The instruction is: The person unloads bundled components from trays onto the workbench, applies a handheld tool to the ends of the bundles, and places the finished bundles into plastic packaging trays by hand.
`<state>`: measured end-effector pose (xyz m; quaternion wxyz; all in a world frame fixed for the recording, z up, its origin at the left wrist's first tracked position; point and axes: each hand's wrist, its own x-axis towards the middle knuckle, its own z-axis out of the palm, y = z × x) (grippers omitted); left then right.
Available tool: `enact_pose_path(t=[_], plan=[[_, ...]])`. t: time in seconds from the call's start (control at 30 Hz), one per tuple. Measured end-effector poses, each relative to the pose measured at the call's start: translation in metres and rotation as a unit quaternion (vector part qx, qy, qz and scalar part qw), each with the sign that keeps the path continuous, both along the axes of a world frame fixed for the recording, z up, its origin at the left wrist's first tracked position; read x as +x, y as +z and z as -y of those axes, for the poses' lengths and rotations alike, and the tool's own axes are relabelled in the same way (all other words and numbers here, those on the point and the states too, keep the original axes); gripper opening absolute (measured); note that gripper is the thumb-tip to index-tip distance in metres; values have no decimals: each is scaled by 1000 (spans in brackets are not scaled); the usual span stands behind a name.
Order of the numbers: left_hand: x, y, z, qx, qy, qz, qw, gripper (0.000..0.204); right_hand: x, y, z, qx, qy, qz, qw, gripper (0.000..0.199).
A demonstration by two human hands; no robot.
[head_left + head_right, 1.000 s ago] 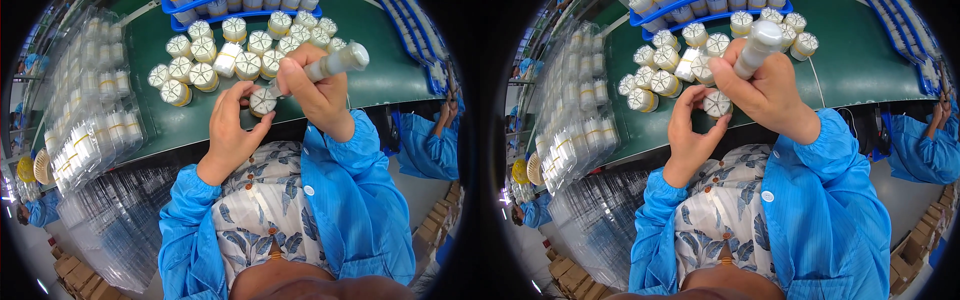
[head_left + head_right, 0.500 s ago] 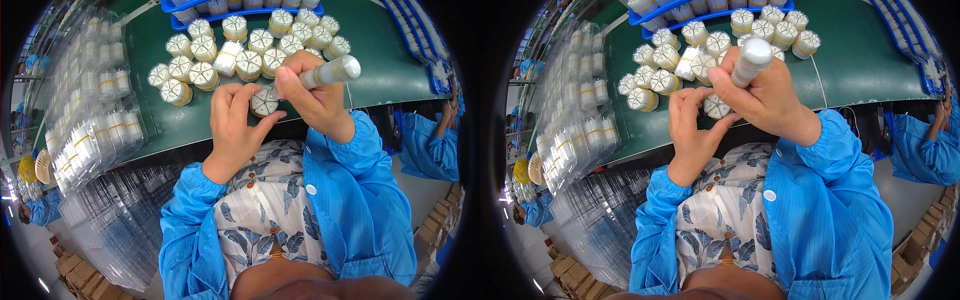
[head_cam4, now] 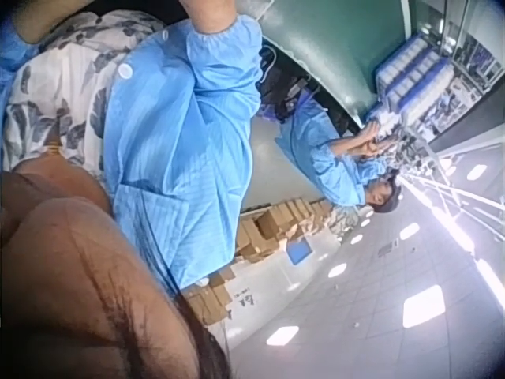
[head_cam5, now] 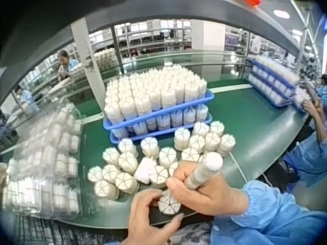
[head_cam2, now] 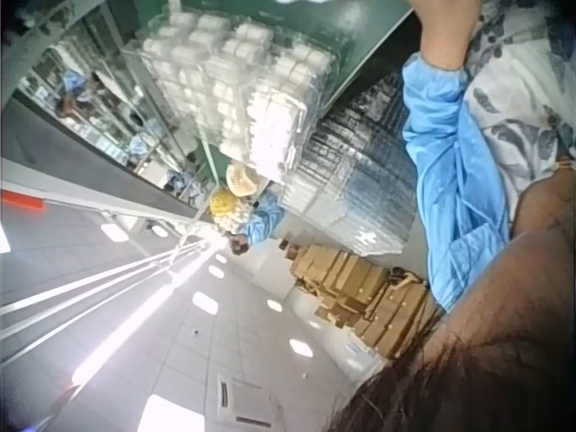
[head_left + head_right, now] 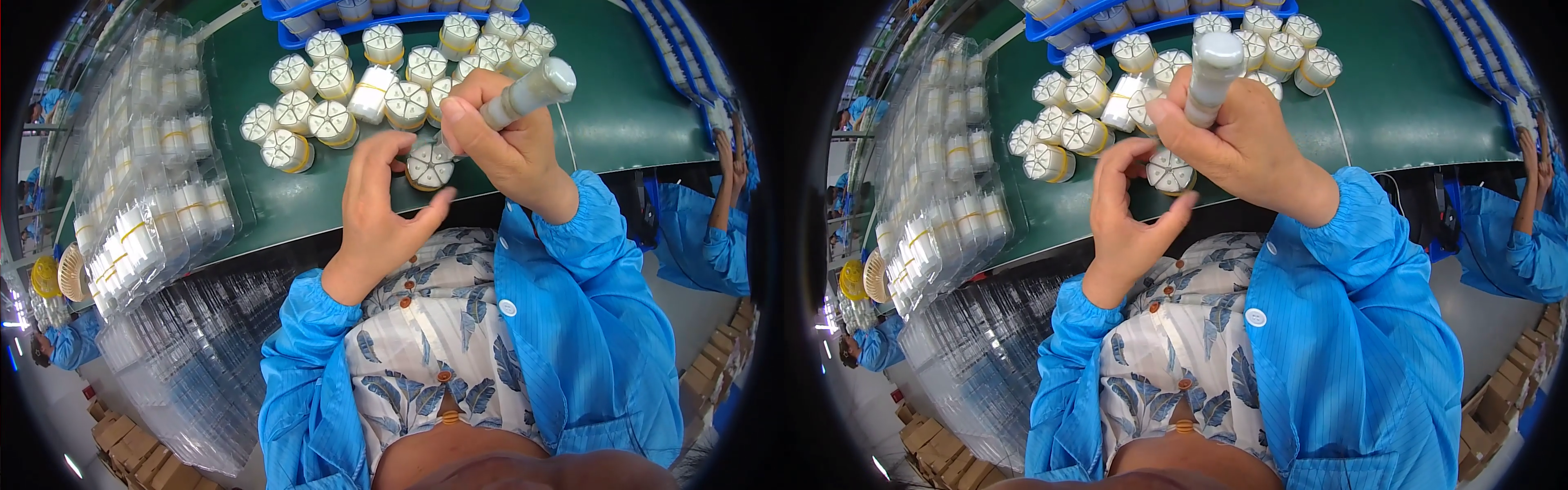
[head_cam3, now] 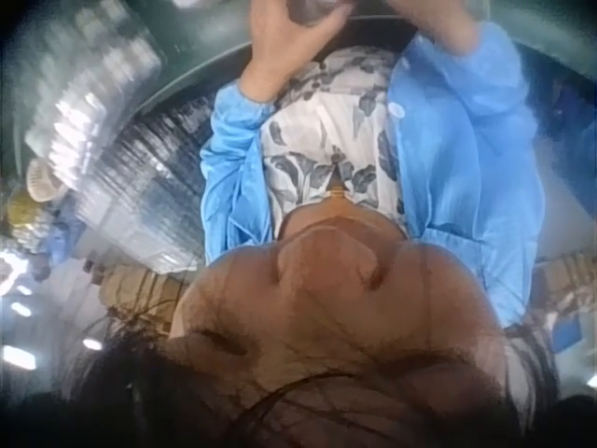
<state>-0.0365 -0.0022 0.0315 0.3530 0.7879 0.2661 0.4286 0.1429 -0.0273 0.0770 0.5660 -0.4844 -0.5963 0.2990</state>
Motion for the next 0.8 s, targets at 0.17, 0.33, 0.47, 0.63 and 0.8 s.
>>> enact_pose_path(t=[0.17,0.33,0.47,0.63,0.8], plan=[[4,-1,2,-3,52,-44,998,71,-1,4,-1,36,-2,2,999,20],[-3,-8,2,-44,-8,27,999,74,-2,15,-5,51,12,-43,998,22],[-6,-4,2,-57,-25,10,998,74,-3,6,-10,31,33,-9,999,24],[-5,1,2,-28,-19,7,999,71,-7,3,-5,10,13,-5,1000,24],[-7,2,4,44,34,-82,995,68,-5,1,-2,21,8,11,1000,22]])
